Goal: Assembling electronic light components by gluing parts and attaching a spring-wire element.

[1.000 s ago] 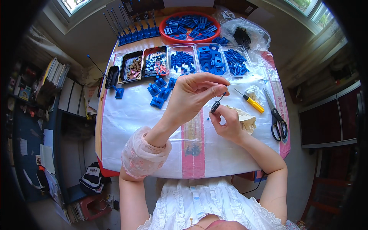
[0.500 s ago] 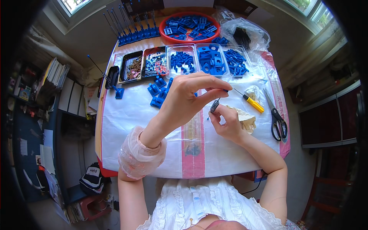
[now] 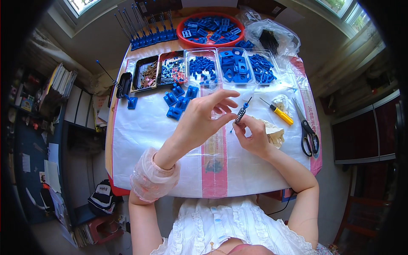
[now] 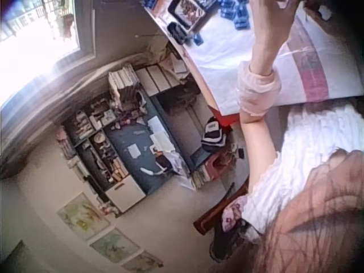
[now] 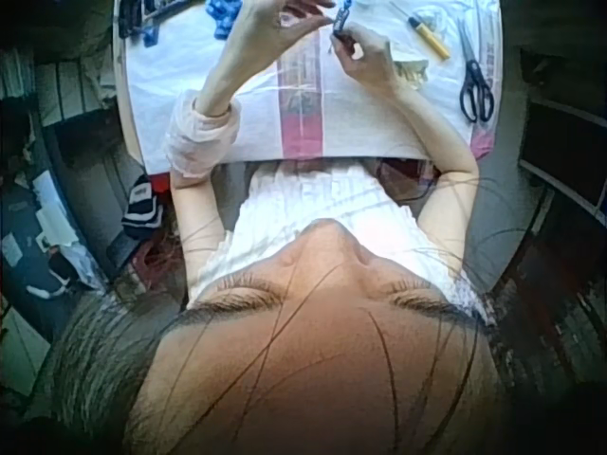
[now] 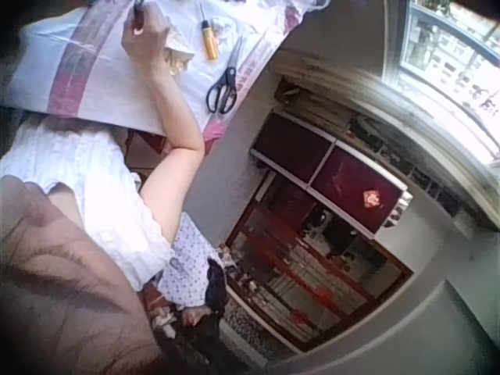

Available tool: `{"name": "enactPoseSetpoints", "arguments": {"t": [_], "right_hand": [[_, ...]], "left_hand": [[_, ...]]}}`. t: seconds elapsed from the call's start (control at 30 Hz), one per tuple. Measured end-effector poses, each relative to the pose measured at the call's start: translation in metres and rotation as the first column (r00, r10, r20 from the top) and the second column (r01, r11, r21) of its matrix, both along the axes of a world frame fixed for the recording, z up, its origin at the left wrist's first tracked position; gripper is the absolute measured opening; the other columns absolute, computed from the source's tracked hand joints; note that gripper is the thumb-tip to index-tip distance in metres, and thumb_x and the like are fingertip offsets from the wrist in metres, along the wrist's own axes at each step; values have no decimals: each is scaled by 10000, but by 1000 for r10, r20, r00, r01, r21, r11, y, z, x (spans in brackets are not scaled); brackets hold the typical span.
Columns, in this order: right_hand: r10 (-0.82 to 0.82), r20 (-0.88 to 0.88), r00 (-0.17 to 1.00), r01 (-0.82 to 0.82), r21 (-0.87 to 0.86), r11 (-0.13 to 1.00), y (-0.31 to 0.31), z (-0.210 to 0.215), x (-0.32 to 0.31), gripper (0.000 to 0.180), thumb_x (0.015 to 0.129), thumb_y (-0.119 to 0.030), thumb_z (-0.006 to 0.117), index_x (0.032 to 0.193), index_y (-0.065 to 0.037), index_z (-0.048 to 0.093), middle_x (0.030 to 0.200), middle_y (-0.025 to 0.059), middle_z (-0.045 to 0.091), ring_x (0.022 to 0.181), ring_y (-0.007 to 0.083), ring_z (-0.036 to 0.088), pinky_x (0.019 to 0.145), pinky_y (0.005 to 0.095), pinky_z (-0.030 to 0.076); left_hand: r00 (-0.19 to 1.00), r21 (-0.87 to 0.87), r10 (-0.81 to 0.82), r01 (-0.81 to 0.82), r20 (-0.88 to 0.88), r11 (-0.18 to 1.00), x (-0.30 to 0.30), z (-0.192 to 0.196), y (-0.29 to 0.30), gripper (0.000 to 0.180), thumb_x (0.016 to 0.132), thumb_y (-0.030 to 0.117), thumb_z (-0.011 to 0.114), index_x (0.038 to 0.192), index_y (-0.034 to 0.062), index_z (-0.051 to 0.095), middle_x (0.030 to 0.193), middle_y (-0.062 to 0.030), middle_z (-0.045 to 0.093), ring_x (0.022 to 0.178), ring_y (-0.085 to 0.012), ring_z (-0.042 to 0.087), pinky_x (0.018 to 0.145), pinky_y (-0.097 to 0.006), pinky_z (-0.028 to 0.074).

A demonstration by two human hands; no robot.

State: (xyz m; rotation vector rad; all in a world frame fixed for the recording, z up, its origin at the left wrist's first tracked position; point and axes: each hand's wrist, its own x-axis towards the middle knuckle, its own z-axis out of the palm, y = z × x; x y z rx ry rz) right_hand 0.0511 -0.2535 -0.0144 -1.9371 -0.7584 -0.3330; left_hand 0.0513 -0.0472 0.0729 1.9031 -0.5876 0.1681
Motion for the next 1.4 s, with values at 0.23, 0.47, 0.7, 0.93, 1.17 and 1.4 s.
{"name": "enactPoseSetpoints", "arguments": {"t": [0.23, 0.47, 0.7, 0.93, 1.17, 1.4], "right_hand": [[16, 31, 999, -16, -8, 1000, 0, 1, 1, 129, 826, 57, 708, 891, 0, 611, 696, 72, 611, 571, 166, 607, 530, 291, 479], [15, 39, 999, -15, -7, 1000, 0, -2, 0, 147, 822, 66, 709, 858, -11, 589, 680, 62, 593, 559, 157, 588, 514, 295, 451], [4, 74, 997, -4, -4, 1000, 3, -1, 0, 158, 817, 85, 697, 872, -19, 591, 683, 64, 580, 553, 164, 578, 508, 297, 445], [3, 123, 992, -7, 31, 1000, 4, -8, 2, 163, 807, 92, 692, 876, -24, 601, 713, 61, 600, 546, 165, 580, 498, 296, 444], [-21, 123, 992, 14, 56, 998, 6, -14, 3, 151, 812, 85, 697, 863, -26, 607, 698, 59, 596, 540, 155, 572, 496, 290, 438], [-18, 128, 992, 11, 59, 998, 5, -13, 4, 146, 825, 81, 700, 868, -26, 609, 689, 54, 587, 543, 142, 562, 500, 285, 434]], "left_hand": [[980, -79, 199, -201, -25, 976, -37, -33, -4, 254, 860, 38, 786, 1089, 43, 675, 787, -13, 680, 671, -73, 611, 589, -222, 467], [906, -108, 219, -193, 362, 975, -35, -61, 16, 228, 886, 120, 750, 718, 62, 606, 558, -2, 506, 434, -116, 463, 420, -275, 342], [752, 251, -241, 103, 614, 962, -34, -70, 16, 512, 871, 326, 756, 564, 118, 402, 528, -5, 375, 413, -175, 442, 397, -328, 329], [741, 289, -275, 114, 613, 950, -38, -74, 11, 508, 829, 252, 790, 542, 129, 390, 510, 7, 376, 408, -151, 438, 381, -310, 319], [737, 264, -241, 89, 631, 960, -37, -75, 11, 504, 819, 187, 793, 533, 133, 380, 497, 14, 363, 394, -144, 417, 375, -306, 305], [748, 260, -228, 77, 623, 963, -33, -77, 12, 508, 823, 173, 789, 532, 130, 375, 495, 7, 375, 393, -152, 418, 375, -312, 306]]}}
